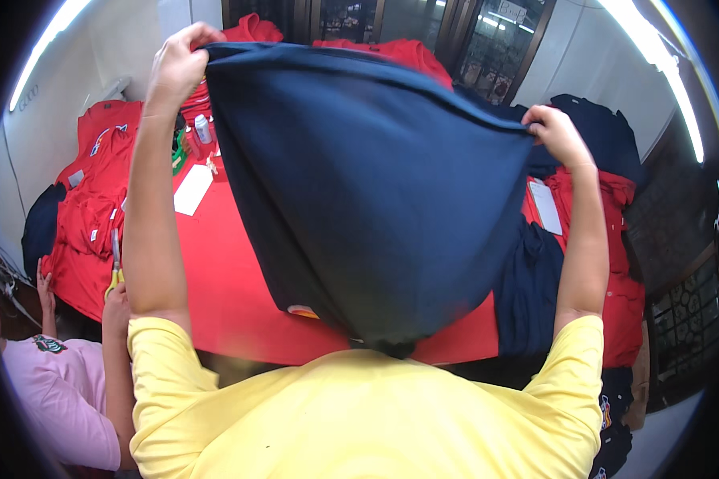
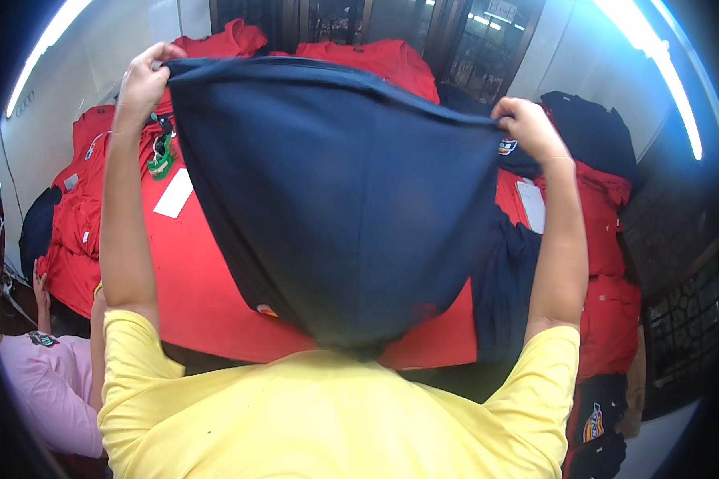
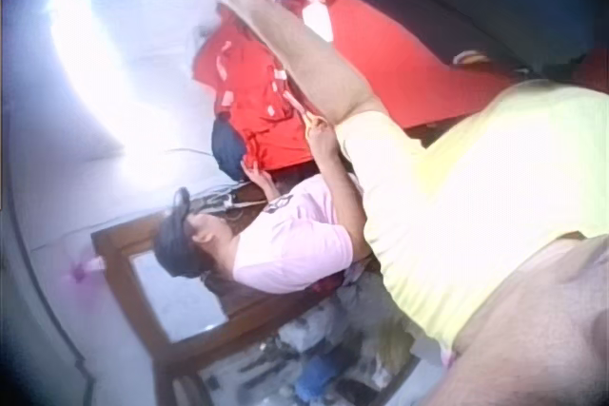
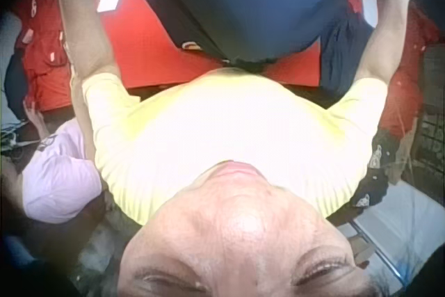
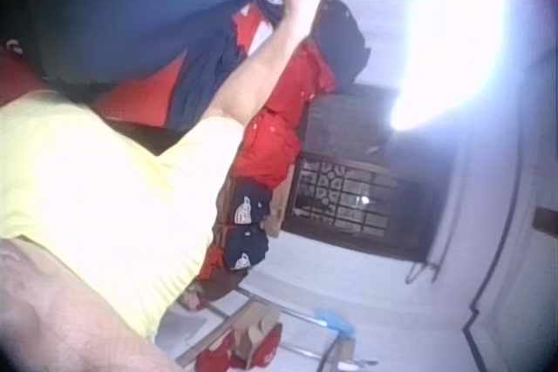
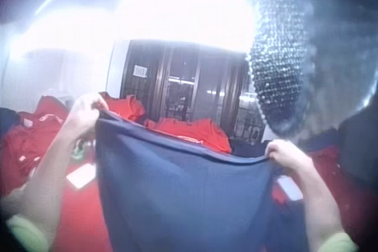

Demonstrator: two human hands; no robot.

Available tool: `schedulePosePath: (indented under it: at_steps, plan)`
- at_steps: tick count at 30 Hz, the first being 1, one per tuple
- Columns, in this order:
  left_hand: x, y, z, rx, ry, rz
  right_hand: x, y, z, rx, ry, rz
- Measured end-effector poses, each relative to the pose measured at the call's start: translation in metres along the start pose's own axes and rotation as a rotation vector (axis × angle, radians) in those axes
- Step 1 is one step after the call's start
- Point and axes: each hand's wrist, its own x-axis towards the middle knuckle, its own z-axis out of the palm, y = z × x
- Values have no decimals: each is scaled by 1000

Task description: The person spreads a navy blue shirt across a table, smooths the fabric by hand, and uses a yellow brush to apply a substance to the front of the garment. They then use small shears to trim loose threads from the neckline and hem while checking the overall quality of the shirt.

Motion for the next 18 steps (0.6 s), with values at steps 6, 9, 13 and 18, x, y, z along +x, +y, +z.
schedulePosePath:
  at_steps: [6, 9, 13, 18]
  plan:
    - [-4, -1, -91, 9, 759, -72, -55, -31, -37, 197, 1295, -31]
    - [-81, 22, -102, -4, 749, -33, -107, -34, 2, -41, 1274, -171]
    - [-227, 8, -53, 10, 200, -151, -186, -27, 122, 342, 888, 78]
    - [-364, 5, -13, 19, -462, -725, -252, -9, 224, 961, 211, 442]
